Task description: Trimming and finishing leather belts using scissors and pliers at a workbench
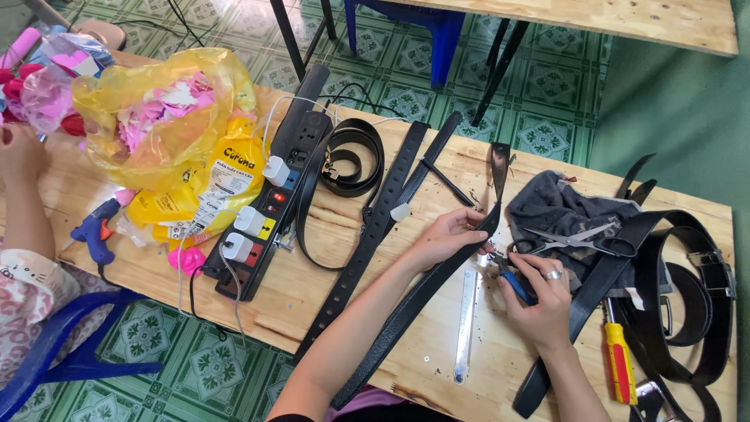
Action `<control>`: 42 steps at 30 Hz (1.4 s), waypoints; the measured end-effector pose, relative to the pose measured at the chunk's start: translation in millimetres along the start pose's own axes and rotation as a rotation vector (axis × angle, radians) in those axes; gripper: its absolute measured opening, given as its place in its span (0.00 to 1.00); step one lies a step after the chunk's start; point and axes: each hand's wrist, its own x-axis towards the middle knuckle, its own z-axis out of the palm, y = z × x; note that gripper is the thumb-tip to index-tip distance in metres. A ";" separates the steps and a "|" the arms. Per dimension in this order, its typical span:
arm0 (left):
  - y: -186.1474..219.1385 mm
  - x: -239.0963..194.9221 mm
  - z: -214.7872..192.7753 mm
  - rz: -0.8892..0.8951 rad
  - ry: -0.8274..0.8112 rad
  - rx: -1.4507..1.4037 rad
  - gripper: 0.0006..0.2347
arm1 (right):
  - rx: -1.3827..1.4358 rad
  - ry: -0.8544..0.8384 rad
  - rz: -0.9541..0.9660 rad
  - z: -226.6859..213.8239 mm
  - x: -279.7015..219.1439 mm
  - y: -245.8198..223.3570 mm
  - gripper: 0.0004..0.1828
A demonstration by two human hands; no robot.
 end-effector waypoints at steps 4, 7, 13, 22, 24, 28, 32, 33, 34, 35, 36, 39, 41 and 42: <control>-4.7 2.9 -2.9 0.027 0.031 0.074 0.09 | -0.008 0.005 -0.008 -0.1 0.3 0.6 0.14; -3.5 1.6 -3.6 -0.039 0.010 0.016 0.08 | -0.006 0.012 0.008 0.4 1.4 2.0 0.14; -46.9 22.2 -22.7 0.186 -0.108 -0.390 0.07 | 0.035 0.171 0.030 -0.6 1.9 14.5 0.15; -34.7 12.8 -15.8 0.174 -0.206 -0.650 0.08 | -0.027 0.126 0.013 0.7 5.4 14.3 0.16; -38.3 14.5 -17.2 0.145 -0.132 -0.628 0.08 | -0.091 0.068 0.000 1.0 5.5 12.8 0.14; -27.6 11.1 -10.0 0.118 -0.035 -0.635 0.08 | -0.127 0.026 0.022 0.4 6.9 11.1 0.13; -14.8 8.4 -5.4 0.124 -0.227 -0.579 0.10 | -0.047 0.120 -0.001 -2.5 5.5 16.0 0.14; -19.6 8.4 -8.0 0.118 -0.209 -0.527 0.10 | -0.029 0.160 -0.023 -2.8 3.7 17.6 0.14; -17.2 6.8 -5.2 0.106 -0.207 -0.530 0.10 | -0.031 0.157 -0.010 -3.5 3.0 18.4 0.14; -14.3 5.7 -2.2 0.113 -0.190 -0.465 0.10 | -0.047 0.185 -0.049 -4.4 2.4 19.4 0.14; -11.2 4.5 1.1 0.120 -0.173 -0.400 0.10 | -0.063 0.212 -0.087 -5.6 2.0 20.2 0.14; -27.0 8.4 -9.1 0.084 -0.169 -0.233 0.09 | -0.093 0.237 -0.117 -5.2 2.2 21.6 0.13; -16.4 5.4 -1.3 0.062 -0.219 -0.196 0.09 | -0.114 0.227 -0.121 -5.7 2.8 20.2 0.13; -10.5 3.7 1.7 0.039 -0.263 -0.160 0.09 | -0.130 0.213 -0.126 -5.0 3.8 19.3 0.13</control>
